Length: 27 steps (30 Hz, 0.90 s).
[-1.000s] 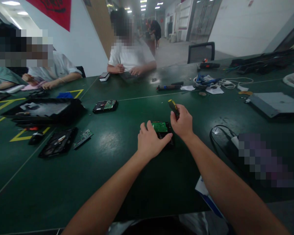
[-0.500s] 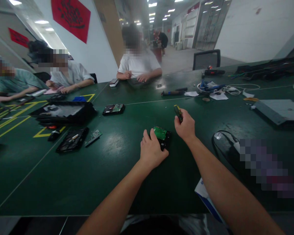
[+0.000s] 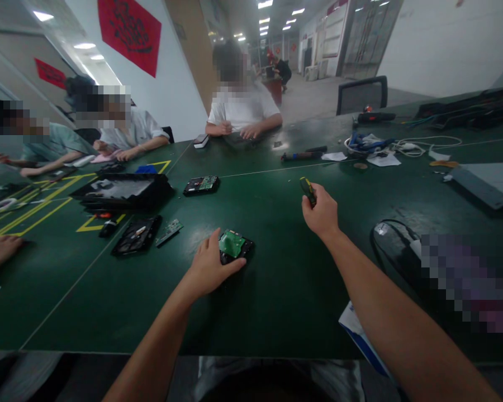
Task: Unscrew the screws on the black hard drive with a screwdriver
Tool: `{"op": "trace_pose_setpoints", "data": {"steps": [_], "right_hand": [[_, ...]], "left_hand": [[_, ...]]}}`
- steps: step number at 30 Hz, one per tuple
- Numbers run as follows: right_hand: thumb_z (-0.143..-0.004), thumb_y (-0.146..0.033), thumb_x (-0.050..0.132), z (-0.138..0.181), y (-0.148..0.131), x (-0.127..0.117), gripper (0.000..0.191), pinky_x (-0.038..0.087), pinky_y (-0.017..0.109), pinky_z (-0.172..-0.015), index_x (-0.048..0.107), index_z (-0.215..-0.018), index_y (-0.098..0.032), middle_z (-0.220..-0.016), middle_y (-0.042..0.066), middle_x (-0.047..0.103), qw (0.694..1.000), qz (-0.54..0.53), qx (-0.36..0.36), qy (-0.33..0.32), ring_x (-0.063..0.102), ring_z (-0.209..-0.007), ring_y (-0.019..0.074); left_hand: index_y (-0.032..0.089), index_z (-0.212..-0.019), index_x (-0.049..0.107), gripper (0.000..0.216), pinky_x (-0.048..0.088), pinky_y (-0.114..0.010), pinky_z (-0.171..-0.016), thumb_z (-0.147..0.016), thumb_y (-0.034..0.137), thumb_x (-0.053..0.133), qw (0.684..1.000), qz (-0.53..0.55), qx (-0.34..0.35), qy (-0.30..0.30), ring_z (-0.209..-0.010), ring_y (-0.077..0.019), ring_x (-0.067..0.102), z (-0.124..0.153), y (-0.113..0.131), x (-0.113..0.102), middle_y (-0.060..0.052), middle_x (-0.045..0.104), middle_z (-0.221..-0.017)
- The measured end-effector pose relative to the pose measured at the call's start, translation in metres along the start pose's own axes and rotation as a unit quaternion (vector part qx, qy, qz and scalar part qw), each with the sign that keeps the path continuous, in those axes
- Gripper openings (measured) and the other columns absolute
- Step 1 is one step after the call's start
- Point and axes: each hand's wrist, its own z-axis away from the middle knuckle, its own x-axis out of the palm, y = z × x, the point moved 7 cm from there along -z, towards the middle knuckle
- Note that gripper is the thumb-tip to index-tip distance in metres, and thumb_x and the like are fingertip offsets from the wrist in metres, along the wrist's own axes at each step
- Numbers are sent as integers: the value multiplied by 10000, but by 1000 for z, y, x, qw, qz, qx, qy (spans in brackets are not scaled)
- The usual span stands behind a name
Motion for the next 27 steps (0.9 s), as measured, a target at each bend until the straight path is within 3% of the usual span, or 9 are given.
{"op": "trace_pose_setpoints", "data": {"steps": [3,10,19,27], "right_hand": [[-970,-320,569,1,0,0,431,592,536,-906,645,-1357,-148,-1125,170,758,1000,6,-2,0,726,-983,329],[-948,-312,582,1,1,-2,425,582,508,-899,656,-1336,-155,-1092,158,765,1000,10,1,7,719,-950,315],[-945,-320,618,2,4,0,422,578,490,-866,663,-1339,-175,-1069,144,764,1000,12,17,0,712,-907,302],[-951,-332,618,3,4,0,420,572,489,-864,663,-1333,-164,-1085,148,764,1000,9,9,-1,710,-910,300]], "left_hand": [[134,-1672,292,904,385,-547,-1239,-963,631,556,999,9,-3,42,-1543,-409,433,-9,11,5,-244,438,-1645],[187,-1595,452,677,441,-550,-1200,-1003,491,576,988,-2,21,152,-1440,-377,532,-3,16,14,-196,520,-1548],[282,-1569,534,613,457,-562,-1184,-1020,555,542,986,-43,43,152,-1413,-375,552,0,12,12,-139,542,-1549],[297,-1618,483,677,444,-599,-1174,-1018,609,511,987,-65,40,138,-1419,-406,528,-4,5,14,-141,535,-1568]]}}
